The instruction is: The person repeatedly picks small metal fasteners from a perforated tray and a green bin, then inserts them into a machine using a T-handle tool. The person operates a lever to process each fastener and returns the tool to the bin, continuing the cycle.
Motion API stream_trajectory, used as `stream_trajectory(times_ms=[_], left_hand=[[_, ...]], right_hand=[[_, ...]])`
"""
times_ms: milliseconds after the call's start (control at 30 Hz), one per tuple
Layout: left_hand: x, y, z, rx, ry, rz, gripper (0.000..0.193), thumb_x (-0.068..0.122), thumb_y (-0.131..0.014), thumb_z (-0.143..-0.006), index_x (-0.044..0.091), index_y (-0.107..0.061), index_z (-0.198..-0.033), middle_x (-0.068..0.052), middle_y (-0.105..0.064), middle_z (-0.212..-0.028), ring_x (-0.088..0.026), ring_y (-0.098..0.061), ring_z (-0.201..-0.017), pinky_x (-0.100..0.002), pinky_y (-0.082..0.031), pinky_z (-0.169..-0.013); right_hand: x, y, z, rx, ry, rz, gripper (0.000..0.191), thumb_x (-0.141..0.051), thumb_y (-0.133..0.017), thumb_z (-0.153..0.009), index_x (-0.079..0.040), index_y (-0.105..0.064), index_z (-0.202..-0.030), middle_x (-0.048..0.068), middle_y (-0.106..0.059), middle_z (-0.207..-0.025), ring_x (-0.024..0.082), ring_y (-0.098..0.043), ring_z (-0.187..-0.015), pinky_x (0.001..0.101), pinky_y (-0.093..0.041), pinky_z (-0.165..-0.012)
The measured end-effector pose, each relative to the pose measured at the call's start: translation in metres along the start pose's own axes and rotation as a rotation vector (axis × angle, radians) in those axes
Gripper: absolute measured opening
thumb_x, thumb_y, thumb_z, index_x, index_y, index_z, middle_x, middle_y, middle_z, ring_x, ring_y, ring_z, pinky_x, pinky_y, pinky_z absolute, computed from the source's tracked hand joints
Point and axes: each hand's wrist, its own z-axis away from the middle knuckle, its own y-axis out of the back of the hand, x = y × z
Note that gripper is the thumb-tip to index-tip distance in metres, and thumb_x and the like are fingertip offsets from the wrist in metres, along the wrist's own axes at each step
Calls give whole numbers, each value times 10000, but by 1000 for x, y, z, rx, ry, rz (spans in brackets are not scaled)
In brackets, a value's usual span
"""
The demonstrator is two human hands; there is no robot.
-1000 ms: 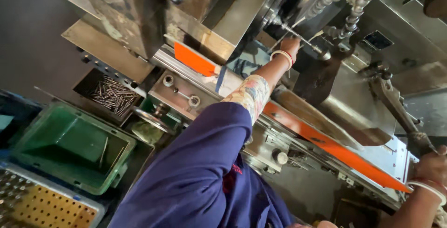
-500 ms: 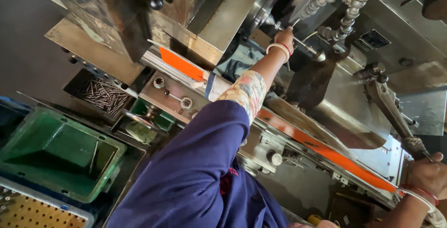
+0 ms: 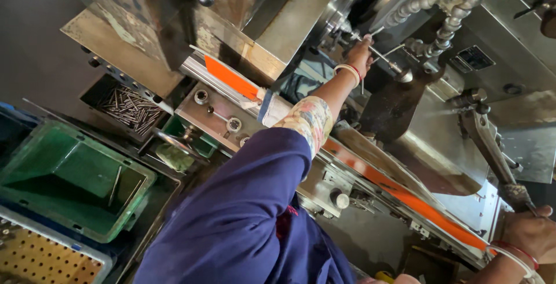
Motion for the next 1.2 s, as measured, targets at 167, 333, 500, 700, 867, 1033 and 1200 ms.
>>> stream_trajectory(times_ms=[167,333,500,700,867,1033,1200], left_hand=[[5,2,-3,-23,29,-2,446,658,-587,-927,223,-684,-934,47,-451,-683,-99,-411,-511,-315,-321,-493],[4,3,-4,13,27,-65,535,675,-538,-952,185,-732,-1039,28,-518,-765,-132,-444,-637,-370,-367,-574],[-4,7,-4,193,-566,2,431,403,-737,-920,78,-674,-1196,-84,-722,-1107,-240,-642,-1017,-399,-486,-911],[-9,7,0,196,-482,-67,443,364,-774,-852,64,-676,-1163,-101,-740,-1088,-250,-677,-998,-390,-519,-880],[-15,4,4,233,-478,-256,458,332,-805,-794,53,-678,-1135,-115,-754,-1071,-258,-707,-982,-381,-547,-855],[-17,13,4,266,-484,-638,478,299,-836,-737,41,-679,-1107,-129,-769,-1054,-266,-737,-966,-373,-575,-830],[-13,22,0,354,-706,-1030,579,234,-886,-659,-2,-669,-1141,-162,-738,-1081,-299,-716,-980,-368,-570,-833]], right_hand=[[-2,2,2,25,4,22,625,-197,-308,-1180,133,-705,-829,308,-677,-762,465,-669,-741,516,-522,-772],[-2,3,2,-6,-87,129,616,-248,-348,-1181,86,-724,-826,269,-691,-731,442,-678,-702,501,-516,-652],[-1,2,3,31,152,85,435,-326,-556,-937,86,-694,-955,261,-700,-831,420,-698,-749,466,-552,-647],[-18,-5,35,167,-60,353,478,-278,-457,-1121,-72,-700,-764,141,-688,-710,339,-659,-663,461,-467,-569],[-15,3,23,136,-14,217,497,-298,-452,-1114,-95,-696,-732,116,-683,-688,309,-656,-649,438,-461,-566],[-9,8,5,13,37,38,498,-296,-449,-1112,-92,-700,-732,118,-681,-681,310,-654,-641,434,-460,-559],[-13,7,6,-1,40,21,500,-295,-447,-1109,-89,-704,-733,119,-679,-675,310,-652,-632,430,-459,-552]])
